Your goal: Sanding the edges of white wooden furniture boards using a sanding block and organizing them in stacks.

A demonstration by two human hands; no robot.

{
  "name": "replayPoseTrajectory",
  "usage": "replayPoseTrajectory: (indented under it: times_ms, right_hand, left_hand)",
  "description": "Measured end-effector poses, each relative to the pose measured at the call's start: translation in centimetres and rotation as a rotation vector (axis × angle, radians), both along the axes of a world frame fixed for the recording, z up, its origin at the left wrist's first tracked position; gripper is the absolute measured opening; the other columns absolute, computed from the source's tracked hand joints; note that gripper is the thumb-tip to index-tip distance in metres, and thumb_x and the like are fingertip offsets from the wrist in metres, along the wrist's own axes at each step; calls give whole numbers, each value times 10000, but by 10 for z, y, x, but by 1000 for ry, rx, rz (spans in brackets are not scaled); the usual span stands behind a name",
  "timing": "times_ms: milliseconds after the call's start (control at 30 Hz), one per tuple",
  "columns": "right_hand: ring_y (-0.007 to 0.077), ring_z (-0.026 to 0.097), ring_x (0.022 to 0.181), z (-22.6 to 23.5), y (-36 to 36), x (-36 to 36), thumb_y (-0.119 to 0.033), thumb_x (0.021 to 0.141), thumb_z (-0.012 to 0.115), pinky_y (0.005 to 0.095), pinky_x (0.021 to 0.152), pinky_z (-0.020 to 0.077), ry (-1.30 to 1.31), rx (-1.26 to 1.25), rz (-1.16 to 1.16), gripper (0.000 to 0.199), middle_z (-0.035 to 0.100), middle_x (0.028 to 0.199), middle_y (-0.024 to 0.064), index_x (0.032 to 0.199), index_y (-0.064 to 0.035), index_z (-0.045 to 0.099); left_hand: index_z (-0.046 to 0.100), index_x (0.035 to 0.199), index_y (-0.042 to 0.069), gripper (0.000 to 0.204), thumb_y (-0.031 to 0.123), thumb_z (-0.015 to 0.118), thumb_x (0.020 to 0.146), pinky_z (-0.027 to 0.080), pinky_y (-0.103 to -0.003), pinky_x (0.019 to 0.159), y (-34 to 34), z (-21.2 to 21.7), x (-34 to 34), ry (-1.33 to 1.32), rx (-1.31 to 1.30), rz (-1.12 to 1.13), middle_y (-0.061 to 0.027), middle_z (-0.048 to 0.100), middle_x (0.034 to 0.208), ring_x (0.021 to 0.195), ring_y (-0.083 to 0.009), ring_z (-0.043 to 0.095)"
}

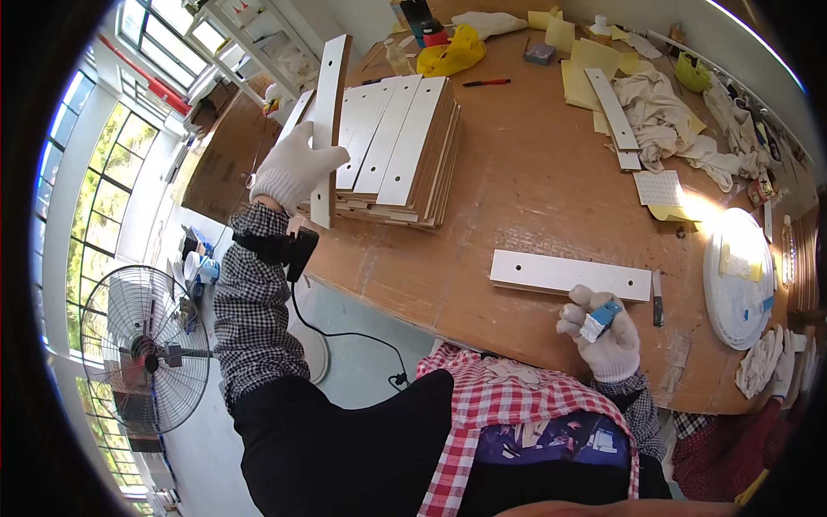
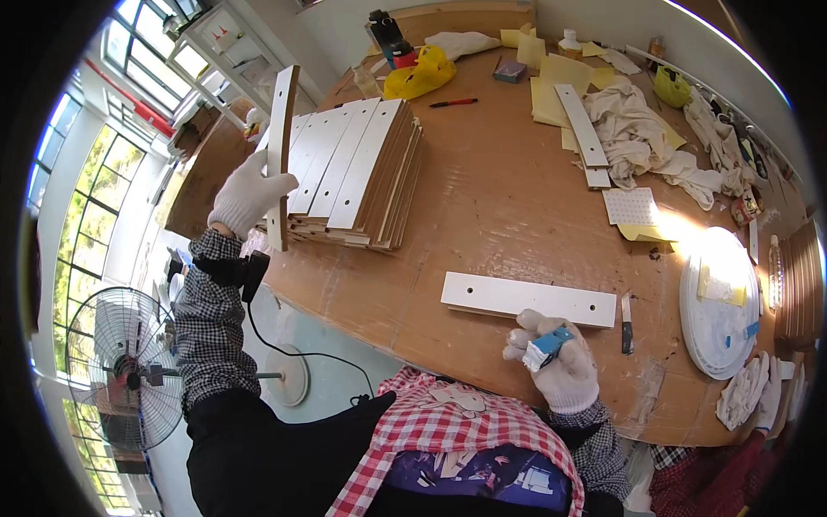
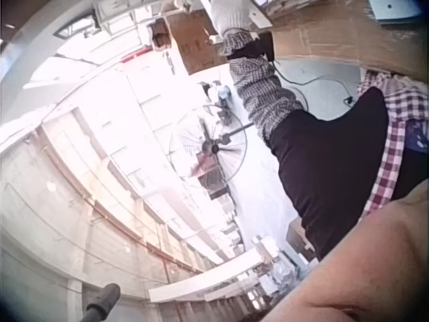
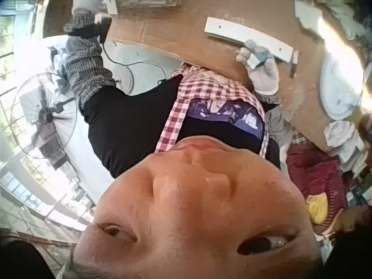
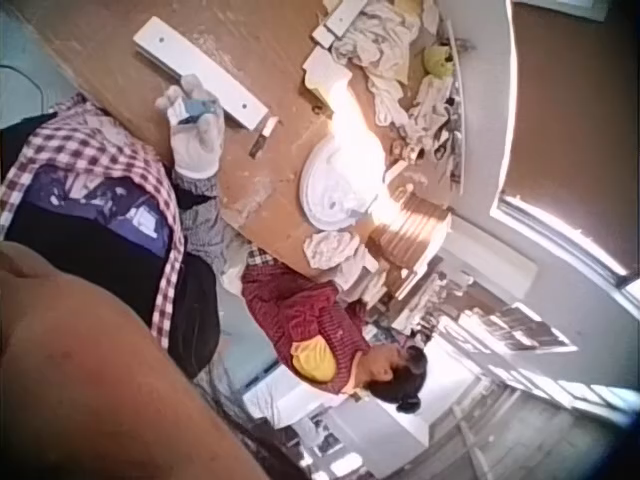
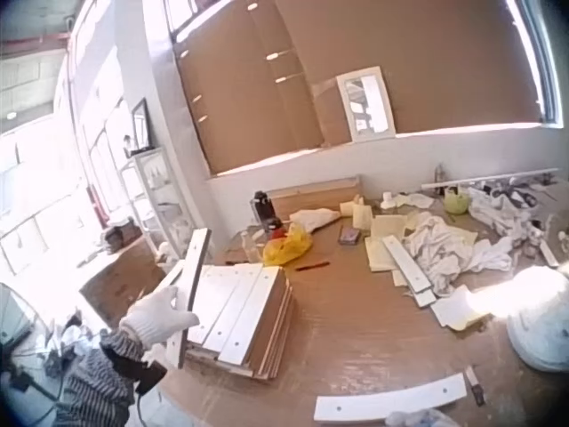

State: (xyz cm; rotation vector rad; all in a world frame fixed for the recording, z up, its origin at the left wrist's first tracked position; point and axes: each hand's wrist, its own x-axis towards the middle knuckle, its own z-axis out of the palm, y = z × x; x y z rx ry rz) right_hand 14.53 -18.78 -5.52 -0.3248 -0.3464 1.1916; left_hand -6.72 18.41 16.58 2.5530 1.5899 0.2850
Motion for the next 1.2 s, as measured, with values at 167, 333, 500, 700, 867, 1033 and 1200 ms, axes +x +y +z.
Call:
replayPoseTrajectory:
  times_ms: [167,333,500,700,867,1033,1200]
  right_hand:
    - [343,568,1103,15,10,4,-315,834,744,510,928,489,-33,31,25,432,547,1270,192,1126,-24,614]
    - [305,553,1066,25,17,1,-313,824,757,489,923,489,-62,21,44,420,554,1220,163,1113,-36,629]
    - [290,548,1041,32,19,-3,-311,829,753,473,921,483,-98,-52,-7,410,550,1206,159,1117,-44,634]
    - [295,560,1039,27,30,-2,-317,829,753,474,910,492,-84,-63,-19,415,558,1208,166,1118,-44,635]
    - [313,575,1054,30,40,2,-315,827,756,489,917,494,-87,-85,-15,424,567,1209,176,1122,-37,631]
    - [318,580,1060,28,44,6,-318,822,759,490,909,504,-78,-95,-8,430,565,1221,179,1118,-33,630]
    - [318,588,1052,26,42,1,-325,826,752,493,901,509,-92,-115,-36,435,592,1198,185,1112,-21,628]
  left_hand:
    - [606,1155,-65,663,394,676,682,528,-388,846,62,2,-21,161,38,183,-249,667,1066,971,-337,671]
    - [646,1135,-41,606,377,689,698,525,-388,867,127,-17,-24,322,-20,293,-247,666,1082,998,-337,666]
    - [654,1158,12,575,377,676,714,505,-381,932,158,-26,-20,400,-84,362,-219,625,1202,1077,-324,637]
    - [663,1158,30,551,375,702,730,508,-378,929,176,-28,-12,430,-81,372,-178,645,1197,1064,-290,648]
    - [561,1295,2,797,488,751,693,473,-387,984,180,-17,-18,476,-100,375,-218,597,1267,1128,-309,614]
    - [289,1461,18,1034,619,660,706,433,-374,1020,181,-30,-45,493,-220,358,-209,518,1365,1193,-301,569]
    - [354,1435,32,1011,666,631,698,435,-366,1016,183,-39,-73,467,-285,423,-183,518,1375,1215,-270,556]
